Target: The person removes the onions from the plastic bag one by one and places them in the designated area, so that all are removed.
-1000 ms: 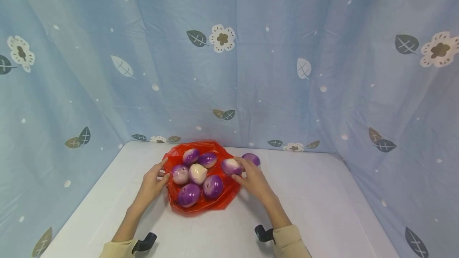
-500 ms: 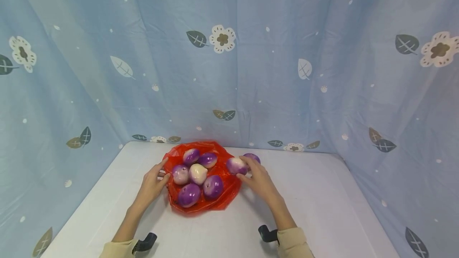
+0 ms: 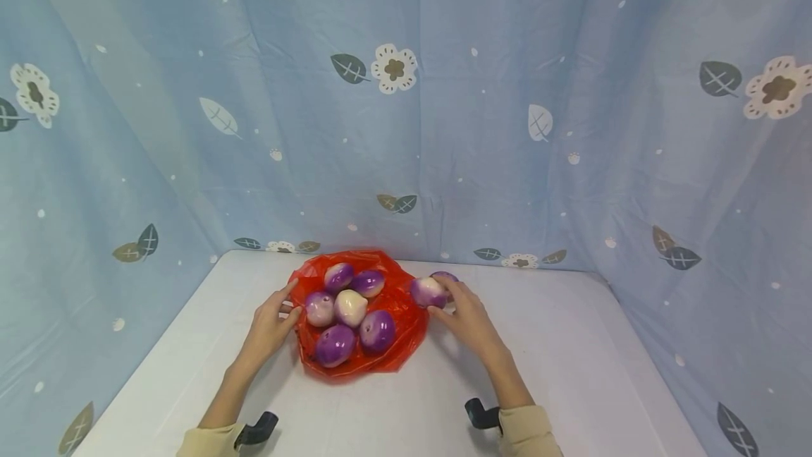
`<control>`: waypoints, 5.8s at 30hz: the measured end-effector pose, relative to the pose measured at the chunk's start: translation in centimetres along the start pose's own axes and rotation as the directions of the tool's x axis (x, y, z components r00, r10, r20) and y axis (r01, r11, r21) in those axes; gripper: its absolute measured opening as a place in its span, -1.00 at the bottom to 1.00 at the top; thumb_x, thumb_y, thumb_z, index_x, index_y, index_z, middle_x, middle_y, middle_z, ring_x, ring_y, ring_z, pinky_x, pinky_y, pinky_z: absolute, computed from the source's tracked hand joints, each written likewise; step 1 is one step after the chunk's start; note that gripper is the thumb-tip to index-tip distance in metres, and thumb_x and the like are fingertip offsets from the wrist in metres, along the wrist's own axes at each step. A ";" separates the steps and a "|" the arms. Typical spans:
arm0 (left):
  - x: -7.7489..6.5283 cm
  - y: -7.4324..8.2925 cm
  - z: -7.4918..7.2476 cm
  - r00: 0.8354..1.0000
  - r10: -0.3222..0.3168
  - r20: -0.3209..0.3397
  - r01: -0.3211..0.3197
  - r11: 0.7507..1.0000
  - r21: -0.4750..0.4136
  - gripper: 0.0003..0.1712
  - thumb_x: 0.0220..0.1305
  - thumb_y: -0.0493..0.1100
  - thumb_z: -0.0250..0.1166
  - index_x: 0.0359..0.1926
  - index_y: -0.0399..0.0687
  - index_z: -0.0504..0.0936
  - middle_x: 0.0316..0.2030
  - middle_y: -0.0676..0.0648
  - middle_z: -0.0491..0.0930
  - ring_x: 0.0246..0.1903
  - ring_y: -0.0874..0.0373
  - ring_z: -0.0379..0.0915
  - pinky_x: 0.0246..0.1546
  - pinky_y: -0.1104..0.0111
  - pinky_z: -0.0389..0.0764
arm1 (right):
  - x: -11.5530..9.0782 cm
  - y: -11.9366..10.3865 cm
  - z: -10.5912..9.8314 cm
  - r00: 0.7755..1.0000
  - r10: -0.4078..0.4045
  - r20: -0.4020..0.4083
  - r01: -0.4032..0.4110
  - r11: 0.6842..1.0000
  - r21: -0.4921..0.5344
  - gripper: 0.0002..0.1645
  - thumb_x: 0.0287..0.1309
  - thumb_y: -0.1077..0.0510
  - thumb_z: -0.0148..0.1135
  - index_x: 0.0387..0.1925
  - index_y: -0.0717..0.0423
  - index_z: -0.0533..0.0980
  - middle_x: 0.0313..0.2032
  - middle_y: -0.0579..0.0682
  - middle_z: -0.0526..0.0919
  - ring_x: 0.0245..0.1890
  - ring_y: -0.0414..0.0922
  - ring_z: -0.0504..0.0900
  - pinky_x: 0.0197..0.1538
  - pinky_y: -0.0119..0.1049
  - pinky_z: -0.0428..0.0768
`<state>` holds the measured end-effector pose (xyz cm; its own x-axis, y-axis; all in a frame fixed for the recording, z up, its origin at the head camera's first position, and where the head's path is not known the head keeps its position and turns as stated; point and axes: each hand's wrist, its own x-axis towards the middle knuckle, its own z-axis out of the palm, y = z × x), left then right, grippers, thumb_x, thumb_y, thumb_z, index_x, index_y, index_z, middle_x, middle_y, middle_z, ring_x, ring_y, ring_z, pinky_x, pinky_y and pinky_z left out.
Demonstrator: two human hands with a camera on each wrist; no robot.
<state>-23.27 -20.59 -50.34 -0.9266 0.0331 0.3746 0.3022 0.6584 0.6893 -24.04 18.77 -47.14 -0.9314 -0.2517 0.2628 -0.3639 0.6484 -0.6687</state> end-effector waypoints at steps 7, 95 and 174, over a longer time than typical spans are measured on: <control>0.1 0.2 0.0 0.999 -0.040 0.023 0.040 0.999 0.012 -0.30 0.26 -0.34 0.27 0.41 -0.15 0.32 -0.12 -0.22 0.57 -0.25 -0.01 0.64 -0.30 0.32 0.74 | -0.2 0.6 -0.7 1.000 0.012 -0.025 -0.013 1.000 -0.026 -0.23 0.08 0.02 0.44 0.32 -0.17 0.36 0.09 0.01 0.59 -0.09 -0.07 0.62 -0.25 -0.38 0.73; 0.1 0.1 0.0 1.000 -0.009 0.003 0.009 1.000 0.017 -0.31 0.22 -0.40 0.27 0.38 -0.20 0.35 -0.13 -0.24 0.58 -0.27 -0.03 0.65 -0.33 0.29 0.74 | -1.3 9.3 -3.6 0.983 0.062 -0.173 -0.074 0.995 -0.063 -0.28 0.12 0.15 0.40 0.29 0.18 0.35 -0.02 0.39 0.61 -0.17 0.23 0.69 -0.03 0.22 0.63; 0.2 0.4 -0.1 1.000 -0.007 0.007 0.007 1.000 0.006 -0.33 0.22 -0.40 0.27 0.37 -0.22 0.36 -0.08 -0.26 0.59 -0.27 -0.03 0.64 -0.35 0.32 0.74 | -1.0 10.5 -2.9 0.965 0.230 -0.129 -0.236 0.971 -0.033 -0.21 0.25 0.01 0.28 0.40 0.16 0.19 0.08 0.41 0.53 -0.13 0.20 0.69 0.02 0.13 0.62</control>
<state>-23.36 -20.45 -49.92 -0.9302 0.0342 0.3655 0.2947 0.6631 0.6881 -26.96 27.90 -52.42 -0.9820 -0.0010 0.1888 -0.1331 0.7129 -0.6885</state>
